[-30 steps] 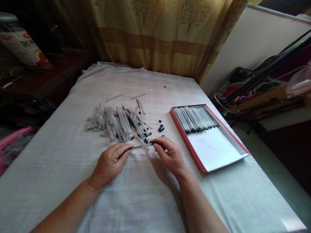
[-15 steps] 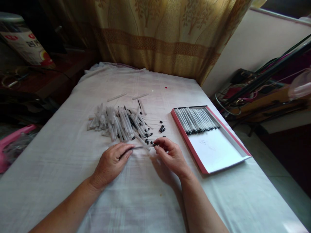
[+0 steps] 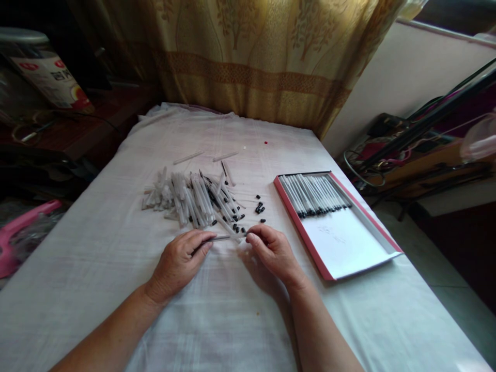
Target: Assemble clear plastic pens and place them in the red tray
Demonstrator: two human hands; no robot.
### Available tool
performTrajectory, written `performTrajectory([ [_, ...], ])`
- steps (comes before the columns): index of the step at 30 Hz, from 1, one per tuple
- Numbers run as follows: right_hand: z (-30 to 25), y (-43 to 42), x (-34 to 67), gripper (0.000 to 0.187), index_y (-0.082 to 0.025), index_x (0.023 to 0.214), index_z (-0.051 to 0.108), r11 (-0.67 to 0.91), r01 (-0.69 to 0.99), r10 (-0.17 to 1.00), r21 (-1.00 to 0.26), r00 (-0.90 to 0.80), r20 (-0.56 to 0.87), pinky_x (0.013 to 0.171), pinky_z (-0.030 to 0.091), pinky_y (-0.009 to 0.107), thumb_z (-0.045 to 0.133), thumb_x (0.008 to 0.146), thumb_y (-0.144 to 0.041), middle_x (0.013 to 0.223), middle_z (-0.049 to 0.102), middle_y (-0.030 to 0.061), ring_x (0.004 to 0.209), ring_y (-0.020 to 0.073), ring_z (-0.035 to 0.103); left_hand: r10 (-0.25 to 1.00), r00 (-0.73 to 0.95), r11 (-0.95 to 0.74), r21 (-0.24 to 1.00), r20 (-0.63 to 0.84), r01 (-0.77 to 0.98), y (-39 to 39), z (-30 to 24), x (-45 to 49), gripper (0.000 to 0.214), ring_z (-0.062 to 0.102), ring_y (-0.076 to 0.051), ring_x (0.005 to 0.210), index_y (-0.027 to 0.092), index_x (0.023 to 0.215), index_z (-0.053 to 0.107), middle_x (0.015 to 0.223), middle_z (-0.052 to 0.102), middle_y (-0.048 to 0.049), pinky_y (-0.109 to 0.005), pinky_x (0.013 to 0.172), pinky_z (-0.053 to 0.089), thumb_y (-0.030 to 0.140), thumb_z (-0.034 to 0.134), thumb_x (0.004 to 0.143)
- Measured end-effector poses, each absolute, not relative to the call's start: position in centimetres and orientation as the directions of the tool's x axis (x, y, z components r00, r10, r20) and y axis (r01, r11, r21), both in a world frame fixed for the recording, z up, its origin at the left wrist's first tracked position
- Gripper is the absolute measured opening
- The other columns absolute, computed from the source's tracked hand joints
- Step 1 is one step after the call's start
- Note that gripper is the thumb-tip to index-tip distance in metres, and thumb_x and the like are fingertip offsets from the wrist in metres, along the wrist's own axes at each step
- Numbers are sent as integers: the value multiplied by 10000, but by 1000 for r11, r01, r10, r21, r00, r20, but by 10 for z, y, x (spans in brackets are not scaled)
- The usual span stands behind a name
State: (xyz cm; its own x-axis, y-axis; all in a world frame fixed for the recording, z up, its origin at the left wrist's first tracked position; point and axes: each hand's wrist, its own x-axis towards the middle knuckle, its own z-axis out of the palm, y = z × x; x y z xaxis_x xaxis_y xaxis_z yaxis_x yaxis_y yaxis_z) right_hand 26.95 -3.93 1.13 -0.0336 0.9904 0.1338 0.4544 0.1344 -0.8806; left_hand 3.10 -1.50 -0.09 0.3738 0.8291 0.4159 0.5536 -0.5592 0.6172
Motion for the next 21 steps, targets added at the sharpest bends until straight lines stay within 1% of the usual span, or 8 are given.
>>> performTrajectory([
  [3,12,-39,270,155,-195,946,674,115,419,993,-901,-38,109,588,464,243,579,880,-298,804,686,23,652,137,596,829,377,-559,617,413,554,-15,-1,30,215,699,-178,868,227,1037,717,945,750,-38,-278,796,549,297,554,915],
  [5,12,-40,270,157,-197,982,663,123,385,992,-915,-31,120,601,467,244,581,871,-273,822,686,21,654,134,593,827,379,-562,611,414,558,-15,-1,30,215,701,-177,866,227,1036,716,943,751,-37,-277,794,549,295,551,916],
  [9,12,-39,271,130,-190,870,669,139,423,990,-895,-25,142,614,455,247,581,874,-286,765,668,16,666,138,584,825,382,-565,605,416,561,-15,-2,30,211,702,-178,872,225,1037,714,950,751,-37,-277,797,550,292,554,916],
  [14,12,-39,271,155,-195,968,671,141,390,989,-910,-21,144,615,464,242,586,861,-268,816,685,18,670,136,588,821,386,-571,599,422,561,-15,-2,31,214,701,-179,874,218,1038,710,951,749,-42,-281,797,551,296,549,921],
  [18,13,-39,271,134,-188,878,677,145,418,989,-897,-23,149,611,464,239,587,866,-286,765,675,15,658,135,588,828,384,-561,603,409,567,-15,0,31,221,701,-182,869,219,1030,711,946,750,-47,-285,794,552,307,540,922],
  [21,13,-39,271,159,-190,957,671,128,399,991,-908,-27,128,592,466,239,585,872,-293,796,680,18,643,131,586,837,380,-547,614,394,569,-15,0,31,227,700,-185,868,222,1032,712,946,751,-52,-289,791,553,310,536,920],
])
